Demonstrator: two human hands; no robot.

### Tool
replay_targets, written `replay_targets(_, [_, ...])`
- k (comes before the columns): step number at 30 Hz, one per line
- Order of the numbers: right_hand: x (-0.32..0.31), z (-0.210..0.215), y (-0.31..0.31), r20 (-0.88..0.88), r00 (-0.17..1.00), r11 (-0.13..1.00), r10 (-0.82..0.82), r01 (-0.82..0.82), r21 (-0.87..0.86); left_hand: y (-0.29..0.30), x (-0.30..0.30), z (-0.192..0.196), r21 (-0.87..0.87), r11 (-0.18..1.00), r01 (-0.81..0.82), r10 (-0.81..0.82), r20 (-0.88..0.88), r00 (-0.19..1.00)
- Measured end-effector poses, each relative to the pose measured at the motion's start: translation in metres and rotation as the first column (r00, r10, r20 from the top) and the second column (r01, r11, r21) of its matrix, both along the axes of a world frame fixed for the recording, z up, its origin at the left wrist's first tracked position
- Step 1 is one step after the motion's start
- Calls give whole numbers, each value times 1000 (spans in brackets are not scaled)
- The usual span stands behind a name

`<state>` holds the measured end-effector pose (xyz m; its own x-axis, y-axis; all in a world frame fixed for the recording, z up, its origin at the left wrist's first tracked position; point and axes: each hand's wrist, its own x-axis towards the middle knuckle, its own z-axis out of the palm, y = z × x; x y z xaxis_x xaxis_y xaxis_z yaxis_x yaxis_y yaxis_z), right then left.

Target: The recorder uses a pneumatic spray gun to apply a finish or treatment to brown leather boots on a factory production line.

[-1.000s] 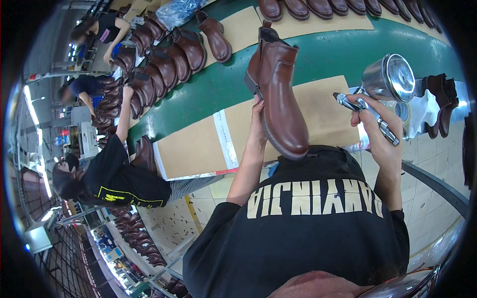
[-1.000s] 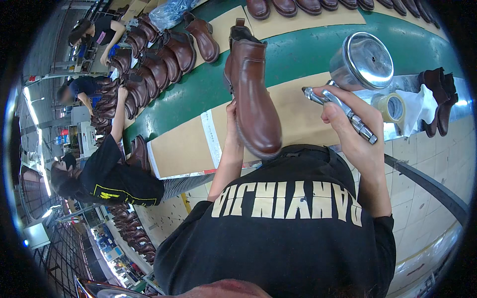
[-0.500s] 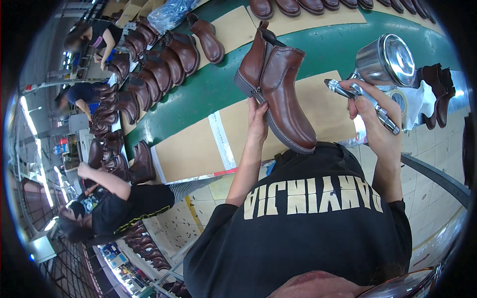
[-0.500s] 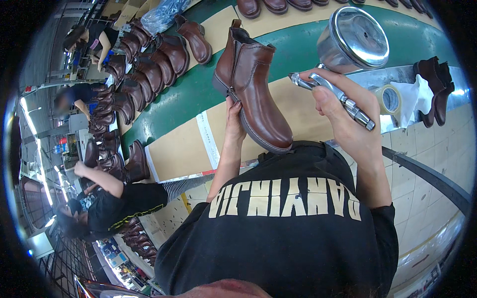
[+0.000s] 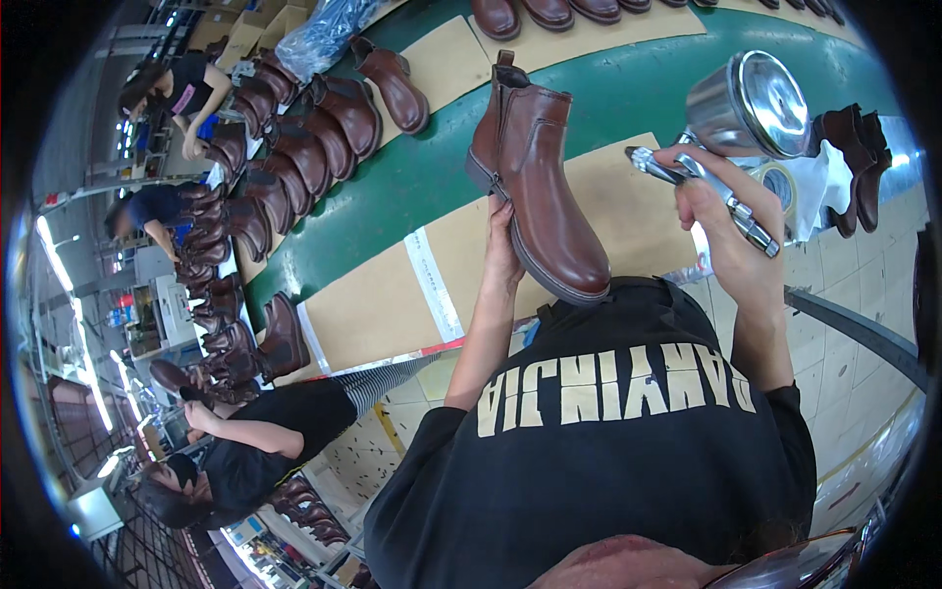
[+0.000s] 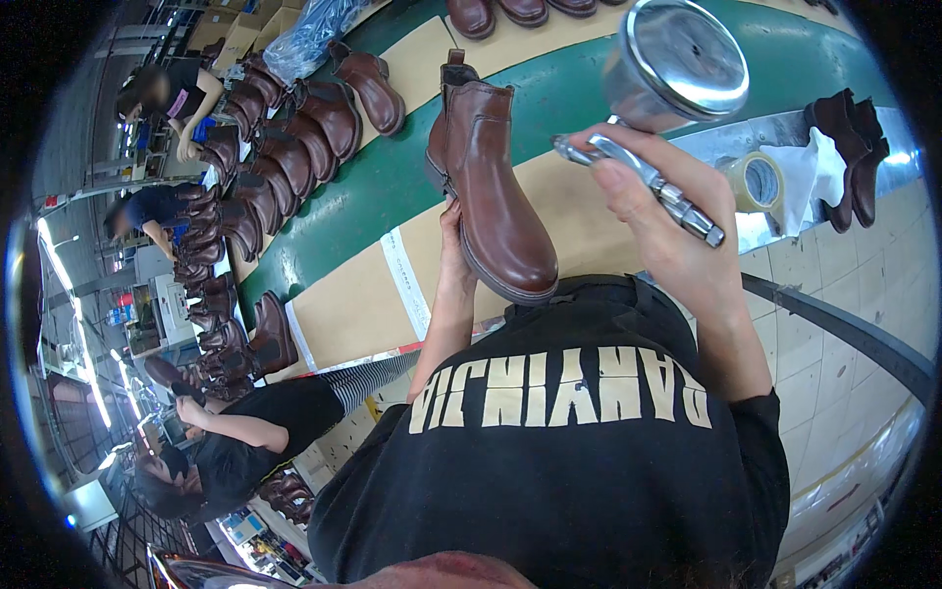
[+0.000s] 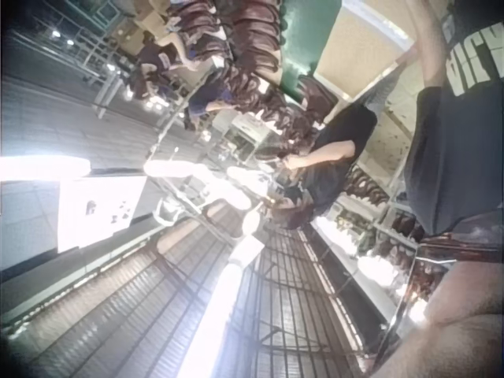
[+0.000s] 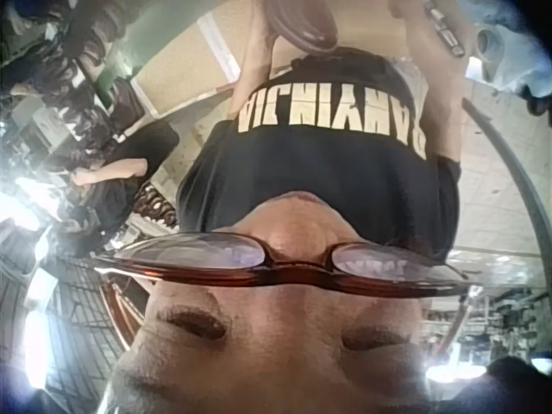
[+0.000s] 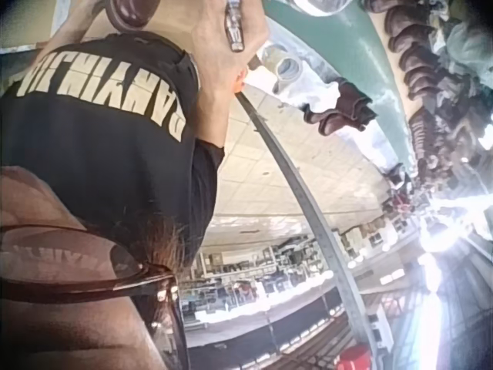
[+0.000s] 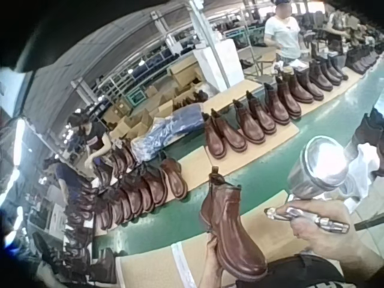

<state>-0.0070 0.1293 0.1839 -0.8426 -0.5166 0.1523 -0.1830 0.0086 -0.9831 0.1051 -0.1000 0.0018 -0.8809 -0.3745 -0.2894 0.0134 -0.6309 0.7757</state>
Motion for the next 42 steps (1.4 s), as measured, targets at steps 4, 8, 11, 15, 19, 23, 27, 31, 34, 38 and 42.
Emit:
replay_targets(4, [0, 1, -5, -23, 999, 999, 24, -24, -25, -2, 0, 2, -93, 996, -9, 5, -44, 999])
replay_targets(8, [0, -7, 1, -13, 1000, 997, -21, 22, 67, 0, 2, 10, 19, 1000, -14, 15, -46, 999])
replay_targets(11, [0, -11, 6, 51, 998, 997, -44, 40, 65, -5, 3, 4, -54, 998, -18, 17, -24, 1000])
replay_targets(15, [1, -6, 5, 50, 997, 997, -52, 48, 66, -5, 4, 2, -109, 991, -77, 72, -47, 996])
replay_targets(19, [1, 0, 3, 10, 1000, 999, -15, 15, 34, -2, 1, 13, -224, 960, -168, 162, -46, 986])
replay_targets(23, [-1, 0, 1, -41, 999, 999, 15, -13, 30, 2, -1, 20, -328, 919, -217, 205, -73, 976])
replay_targets(27, [1, 0, 2, -15, 999, 999, 38, -37, 39, 0, -3, 22, -436, 862, -257, 230, -115, 966])
replay_targets(31, [6, 2, 3, -10, 998, 997, 59, -59, 48, 2, -4, 21, -428, 849, -309, 270, -150, 951])
replay_targets(34, [12, 4, 3, -39, 995, 992, 94, -91, 83, 2, -6, 22, -426, 843, -328, 297, -139, 945])
replay_targets(38, [17, 4, 0, -93, 975, 978, 201, -195, 67, 0, -6, 17, -415, 854, -314, 292, -117, 949])
replay_targets(42, [16, 0, -6, -81, 977, 980, 196, -194, 37, 4, -5, 18, -433, 850, -302, 285, -105, 953])
